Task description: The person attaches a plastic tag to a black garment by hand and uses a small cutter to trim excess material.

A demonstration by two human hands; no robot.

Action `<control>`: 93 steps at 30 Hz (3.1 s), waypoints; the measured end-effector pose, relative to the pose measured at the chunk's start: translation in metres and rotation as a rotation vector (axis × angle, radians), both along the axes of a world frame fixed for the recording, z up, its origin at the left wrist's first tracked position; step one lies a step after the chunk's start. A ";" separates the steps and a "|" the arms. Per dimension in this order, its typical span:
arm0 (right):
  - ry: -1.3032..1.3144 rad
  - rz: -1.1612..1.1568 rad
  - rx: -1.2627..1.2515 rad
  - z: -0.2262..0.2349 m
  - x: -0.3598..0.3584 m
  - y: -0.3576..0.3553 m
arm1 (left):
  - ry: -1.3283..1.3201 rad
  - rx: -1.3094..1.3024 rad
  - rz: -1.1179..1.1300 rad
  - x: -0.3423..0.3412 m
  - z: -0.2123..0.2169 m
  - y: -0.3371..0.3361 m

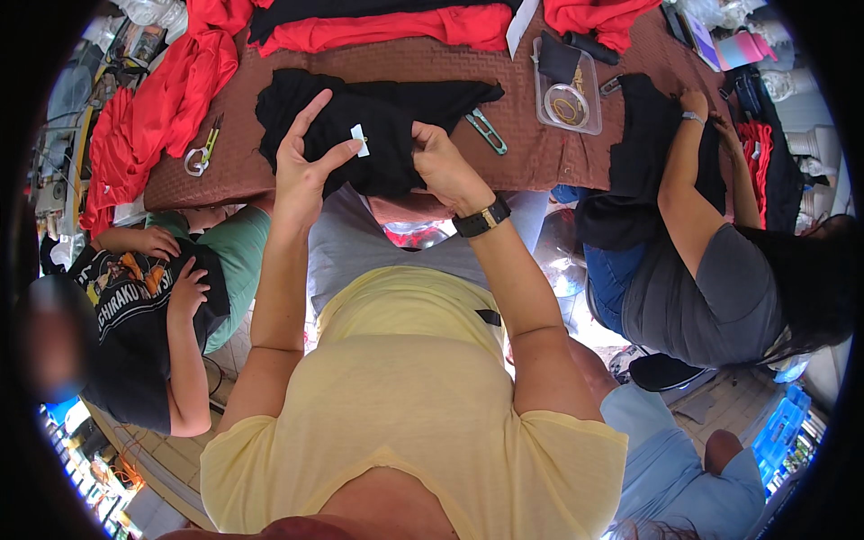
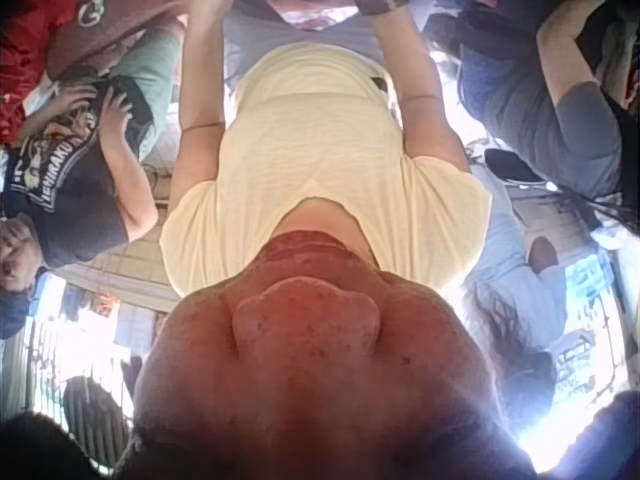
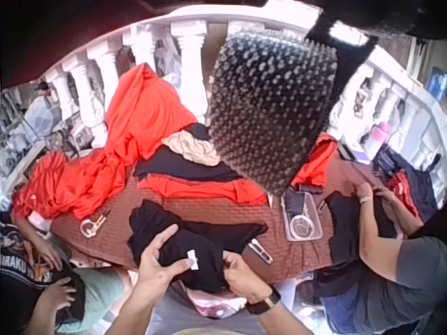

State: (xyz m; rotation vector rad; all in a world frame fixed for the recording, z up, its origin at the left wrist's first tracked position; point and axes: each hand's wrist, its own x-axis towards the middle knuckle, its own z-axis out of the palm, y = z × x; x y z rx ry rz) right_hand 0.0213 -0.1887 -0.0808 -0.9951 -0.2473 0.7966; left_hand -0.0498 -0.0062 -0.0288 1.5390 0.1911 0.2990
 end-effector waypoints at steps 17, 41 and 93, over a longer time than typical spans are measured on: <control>0.031 0.006 0.101 0.002 -0.002 -0.002 | -0.007 0.037 0.028 0.000 -0.001 0.001; 0.053 -0.036 0.134 0.002 -0.005 -0.003 | 0.028 -0.037 -0.001 0.000 0.003 -0.004; -0.004 -0.044 -0.077 0.004 -0.001 -0.003 | 0.029 -0.026 0.021 0.003 -0.001 -0.008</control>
